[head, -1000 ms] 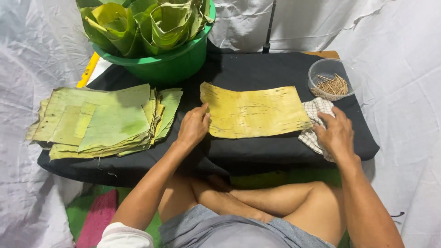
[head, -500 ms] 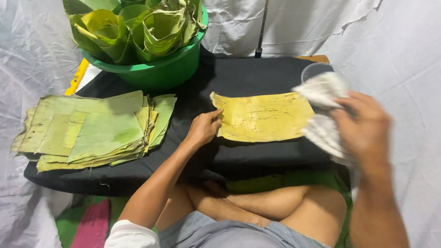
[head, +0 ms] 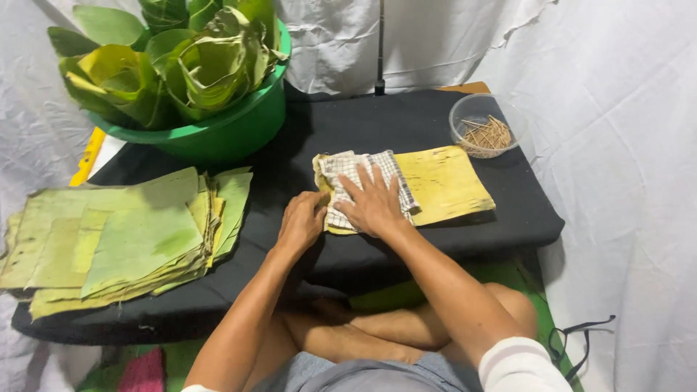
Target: Cleaning banana leaves with a cloth and folding them into cone shapes for food packaging.
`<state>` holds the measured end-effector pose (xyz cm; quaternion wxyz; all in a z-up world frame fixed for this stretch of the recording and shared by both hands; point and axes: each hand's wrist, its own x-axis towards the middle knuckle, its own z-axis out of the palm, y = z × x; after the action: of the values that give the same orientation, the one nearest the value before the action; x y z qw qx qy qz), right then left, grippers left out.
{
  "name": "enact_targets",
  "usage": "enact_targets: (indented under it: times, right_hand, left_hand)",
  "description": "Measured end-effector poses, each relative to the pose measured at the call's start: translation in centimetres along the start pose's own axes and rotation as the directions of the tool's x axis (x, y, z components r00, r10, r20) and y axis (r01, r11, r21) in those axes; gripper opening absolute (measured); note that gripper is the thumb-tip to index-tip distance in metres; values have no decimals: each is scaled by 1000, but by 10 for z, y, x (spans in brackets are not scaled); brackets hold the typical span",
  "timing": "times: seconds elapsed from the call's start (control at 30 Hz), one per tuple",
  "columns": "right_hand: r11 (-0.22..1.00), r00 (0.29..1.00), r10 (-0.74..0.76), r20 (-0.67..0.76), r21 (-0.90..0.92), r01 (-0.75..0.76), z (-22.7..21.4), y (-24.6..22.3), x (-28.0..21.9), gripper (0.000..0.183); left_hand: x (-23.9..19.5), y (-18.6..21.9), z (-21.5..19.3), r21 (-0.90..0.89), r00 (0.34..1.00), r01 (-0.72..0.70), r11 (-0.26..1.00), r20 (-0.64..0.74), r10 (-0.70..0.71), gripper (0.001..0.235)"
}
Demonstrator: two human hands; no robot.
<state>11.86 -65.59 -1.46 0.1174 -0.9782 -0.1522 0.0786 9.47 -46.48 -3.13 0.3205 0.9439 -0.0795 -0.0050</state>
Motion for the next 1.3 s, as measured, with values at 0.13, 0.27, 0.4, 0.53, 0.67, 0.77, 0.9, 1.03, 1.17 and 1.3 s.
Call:
enact_targets:
  times: [0.13,0.27,0.4,0.53,0.67,0.77,0.9,1.03,1.17,1.3]
  right_hand:
    - [996,993,94,66,-10,-94,-20,32,-7,64]
    - [983,983,184,-22,29,-183,-15,100,-12,57]
    - [969,742,177,-646,-17,-245,2,175,-30,42]
    - [900,815,436,-381,181,-397,-16,184,-50,57]
    - [847,836,525,-161,192,-495,-24,179,-58,64]
    - [871,844,488,-222,188,-454,-18,190,-51,64]
    - [887,845,460,-271,166,-430,-11,210,-31,64]
    - [893,836,451,-313,165,-420,-10,216,-18,64]
    - [897,821,442,-360,157,-414,-8,219,-10,61]
    - [965,767,235,-597,50,-256,-7,203,-10,54]
  left_hand:
    - [-3,8,-3,-20,1000,10,1000,5,-9,36]
    - [-3,9,-2,-7,1000,-1,1000,3,1,38]
    - [0,5,1,18,1000,-8,1000,-20,9,39]
    - [0,4,5,90,1000,-15,996,-20,17,39]
    - [2,4,8,113,999,37,993,15,-39,37]
    - [12,5,15,154,999,35,987,6,-37,35]
    - [29,4,22,187,996,-30,982,-71,44,27]
    - [46,10,20,166,999,24,986,-35,-19,25]
    - [51,6,25,200,997,72,977,-45,-64,31]
    - [57,-18,40,211,999,10,977,-48,0,29]
